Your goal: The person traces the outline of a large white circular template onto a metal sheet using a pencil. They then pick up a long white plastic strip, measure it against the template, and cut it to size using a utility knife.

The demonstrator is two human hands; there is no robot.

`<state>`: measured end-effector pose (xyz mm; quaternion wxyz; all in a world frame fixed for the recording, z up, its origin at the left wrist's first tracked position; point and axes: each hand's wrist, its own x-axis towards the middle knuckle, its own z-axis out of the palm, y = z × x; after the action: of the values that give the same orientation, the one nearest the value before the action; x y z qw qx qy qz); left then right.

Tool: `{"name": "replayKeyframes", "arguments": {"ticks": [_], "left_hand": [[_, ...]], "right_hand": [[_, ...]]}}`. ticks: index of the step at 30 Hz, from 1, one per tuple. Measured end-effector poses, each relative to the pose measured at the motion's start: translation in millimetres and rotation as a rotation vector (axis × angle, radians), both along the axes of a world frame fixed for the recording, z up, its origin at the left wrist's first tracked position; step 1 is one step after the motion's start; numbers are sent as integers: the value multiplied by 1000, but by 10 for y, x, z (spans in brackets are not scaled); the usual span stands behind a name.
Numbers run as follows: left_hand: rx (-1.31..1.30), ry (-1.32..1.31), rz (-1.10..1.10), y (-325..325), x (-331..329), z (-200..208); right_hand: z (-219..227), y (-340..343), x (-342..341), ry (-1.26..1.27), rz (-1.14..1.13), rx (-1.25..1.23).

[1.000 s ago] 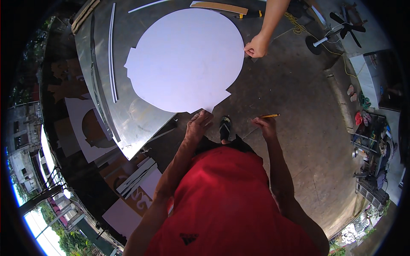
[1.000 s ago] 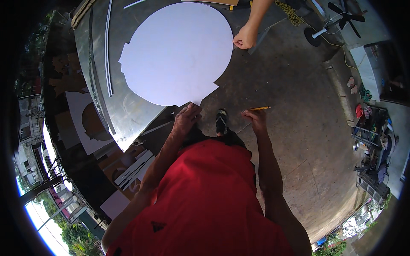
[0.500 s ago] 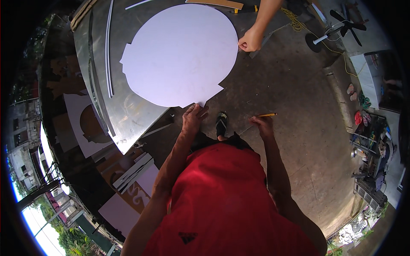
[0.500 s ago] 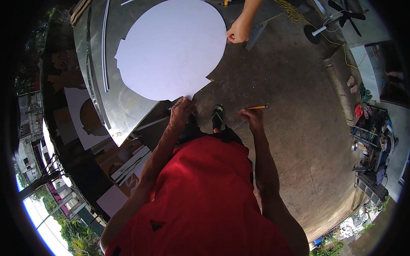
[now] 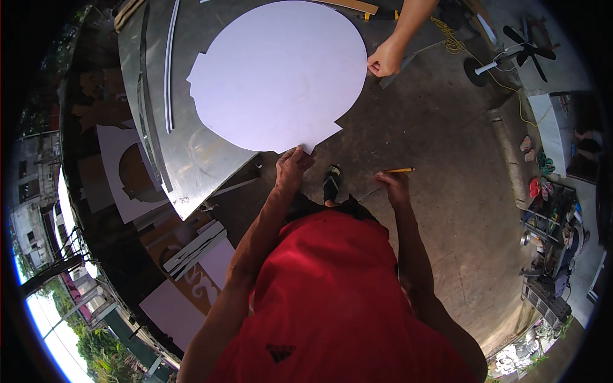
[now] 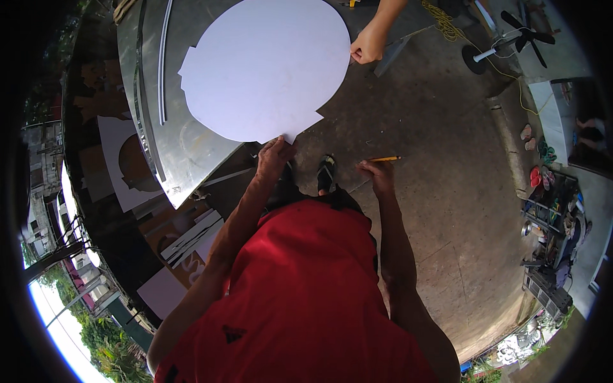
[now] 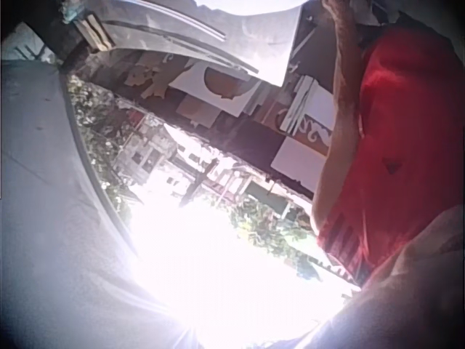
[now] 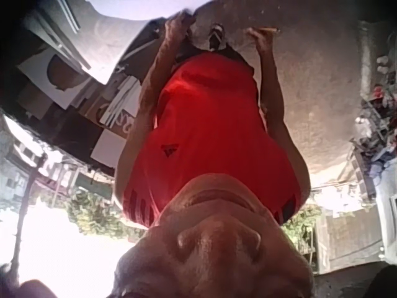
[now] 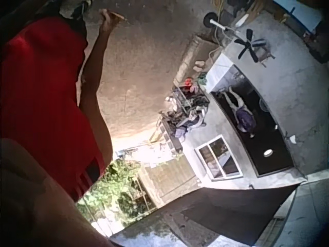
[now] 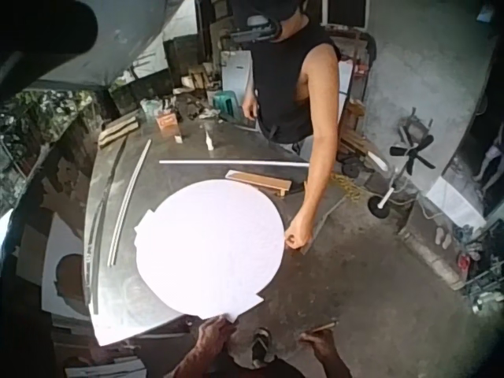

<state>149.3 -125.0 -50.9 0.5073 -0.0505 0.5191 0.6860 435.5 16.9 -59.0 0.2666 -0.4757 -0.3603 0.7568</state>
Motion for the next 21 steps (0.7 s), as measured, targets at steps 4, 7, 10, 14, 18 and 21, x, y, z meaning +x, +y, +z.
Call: {"name": "replayKeyframes", "arguments": {"ticks": [4,7,10,14,18,21], "left_hand": [[-23,28,51,31,-5,-76],[-56,26,87,50,25,-40],[-66,16,118,73,34,-31],[-56,-7,131,98,24,-19],[-30,-82,104,31,11,-26],[-49,-75,-16,-108,-81,61]], "right_hand": [[131,37,-118,10,69,-1],[155,81,-198,60,61,-51],[205,90,-297,60,82,-55],[210,115,-346,39,104,-64],[323,159,-478,-2,131,-7],[399,131,-567,-20,113,4]]}}
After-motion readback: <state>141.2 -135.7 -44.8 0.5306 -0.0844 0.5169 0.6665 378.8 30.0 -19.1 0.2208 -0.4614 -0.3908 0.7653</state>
